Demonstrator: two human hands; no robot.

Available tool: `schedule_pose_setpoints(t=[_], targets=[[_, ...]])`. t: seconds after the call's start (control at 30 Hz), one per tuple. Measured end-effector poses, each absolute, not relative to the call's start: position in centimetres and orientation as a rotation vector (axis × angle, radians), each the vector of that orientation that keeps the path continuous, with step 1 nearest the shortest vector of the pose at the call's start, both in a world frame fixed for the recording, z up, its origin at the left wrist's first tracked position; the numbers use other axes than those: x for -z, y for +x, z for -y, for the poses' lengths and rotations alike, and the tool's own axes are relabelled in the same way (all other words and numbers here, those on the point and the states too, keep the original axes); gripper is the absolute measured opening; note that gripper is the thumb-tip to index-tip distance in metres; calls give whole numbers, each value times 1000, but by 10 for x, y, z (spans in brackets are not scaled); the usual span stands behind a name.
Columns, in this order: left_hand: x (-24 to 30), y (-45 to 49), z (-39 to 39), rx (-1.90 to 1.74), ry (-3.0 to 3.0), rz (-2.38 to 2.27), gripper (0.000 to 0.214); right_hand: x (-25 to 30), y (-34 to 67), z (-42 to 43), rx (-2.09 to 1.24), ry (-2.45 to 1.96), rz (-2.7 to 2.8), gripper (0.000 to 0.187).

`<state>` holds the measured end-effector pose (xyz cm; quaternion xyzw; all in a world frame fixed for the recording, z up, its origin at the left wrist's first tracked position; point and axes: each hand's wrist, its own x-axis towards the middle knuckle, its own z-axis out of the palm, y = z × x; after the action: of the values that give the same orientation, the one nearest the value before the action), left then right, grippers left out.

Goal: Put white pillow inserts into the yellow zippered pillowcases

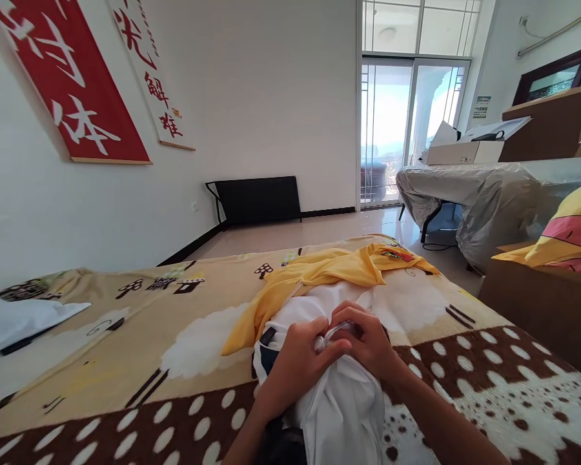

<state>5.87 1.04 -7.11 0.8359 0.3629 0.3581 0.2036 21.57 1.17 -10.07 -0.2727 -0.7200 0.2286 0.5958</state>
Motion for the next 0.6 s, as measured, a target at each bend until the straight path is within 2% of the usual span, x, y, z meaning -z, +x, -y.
schedule_pose_setpoints(t=[0.07, 0.17, 0.3, 0.43, 0.6], targets=[[72, 60, -9, -962, 2362, -1023, 33, 99, 215, -11, -501, -664, 1667, 4], [70, 59, -13, -988, 2265, -962, 37, 84, 221, 8, -268, -754, 1637, 3], [66, 49, -26, -1162, 2037, -1020, 41, 74, 219, 58, 116, -692, 2135, 10], [59, 30, -28, -1320, 1935, -1125, 41, 119, 183, 69, 695, -694, 2162, 21], [53, 17, -22, -1506, 1826, -1217, 41, 181, 139, 43, 741, -788, 2342, 20]])
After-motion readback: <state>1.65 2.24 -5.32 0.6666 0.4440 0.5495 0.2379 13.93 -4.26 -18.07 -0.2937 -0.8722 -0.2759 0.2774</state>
